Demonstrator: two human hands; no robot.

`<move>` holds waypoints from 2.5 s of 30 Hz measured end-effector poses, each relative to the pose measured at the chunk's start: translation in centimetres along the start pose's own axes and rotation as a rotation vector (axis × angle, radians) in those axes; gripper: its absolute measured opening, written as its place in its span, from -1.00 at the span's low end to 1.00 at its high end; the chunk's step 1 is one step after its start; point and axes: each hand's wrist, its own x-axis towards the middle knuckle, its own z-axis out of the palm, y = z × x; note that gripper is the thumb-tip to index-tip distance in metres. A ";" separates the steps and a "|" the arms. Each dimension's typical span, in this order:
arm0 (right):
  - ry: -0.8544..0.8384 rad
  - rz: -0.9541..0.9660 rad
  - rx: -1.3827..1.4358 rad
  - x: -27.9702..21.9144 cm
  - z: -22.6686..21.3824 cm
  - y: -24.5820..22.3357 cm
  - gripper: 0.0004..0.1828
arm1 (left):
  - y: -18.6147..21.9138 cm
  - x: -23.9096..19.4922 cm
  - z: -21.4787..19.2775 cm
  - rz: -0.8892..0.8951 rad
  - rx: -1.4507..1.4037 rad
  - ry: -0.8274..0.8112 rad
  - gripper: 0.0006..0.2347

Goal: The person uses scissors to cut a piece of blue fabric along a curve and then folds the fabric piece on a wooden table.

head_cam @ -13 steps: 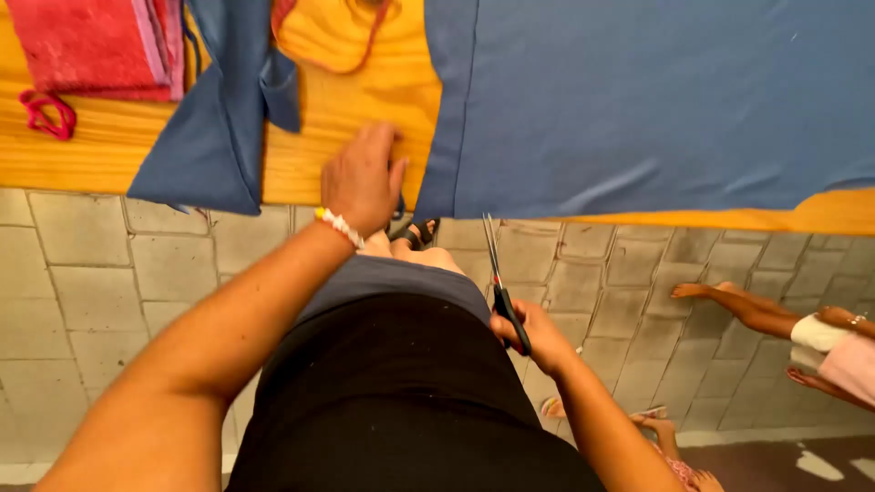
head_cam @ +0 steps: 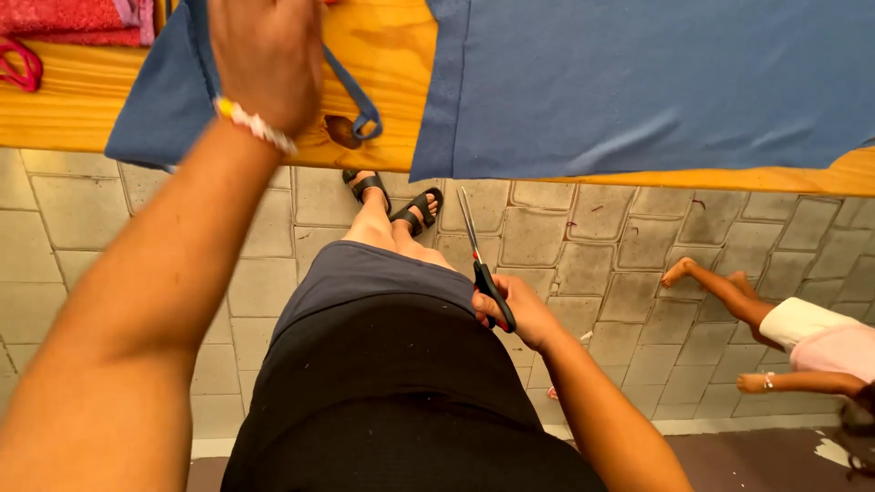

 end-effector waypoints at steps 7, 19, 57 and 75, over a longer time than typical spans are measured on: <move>0.000 -0.040 0.014 1.9 1.0 0.2 -0.56 | 20.2 -9.8 -4.4 -1.119 -1.412 -0.609 -0.83; 0.045 -0.084 0.048 2.4 2.3 2.3 -0.54 | 22.4 -6.1 -5.6 -1.546 -1.775 -0.531 -0.70; 0.134 -0.218 0.153 9.4 4.5 2.3 -0.47 | 21.0 -2.0 -4.9 -1.444 -1.794 -0.710 -0.78; 0.165 -0.250 0.078 10.1 4.6 0.7 -0.42 | 21.0 -2.0 -4.9 -1.423 -1.801 -0.708 -0.78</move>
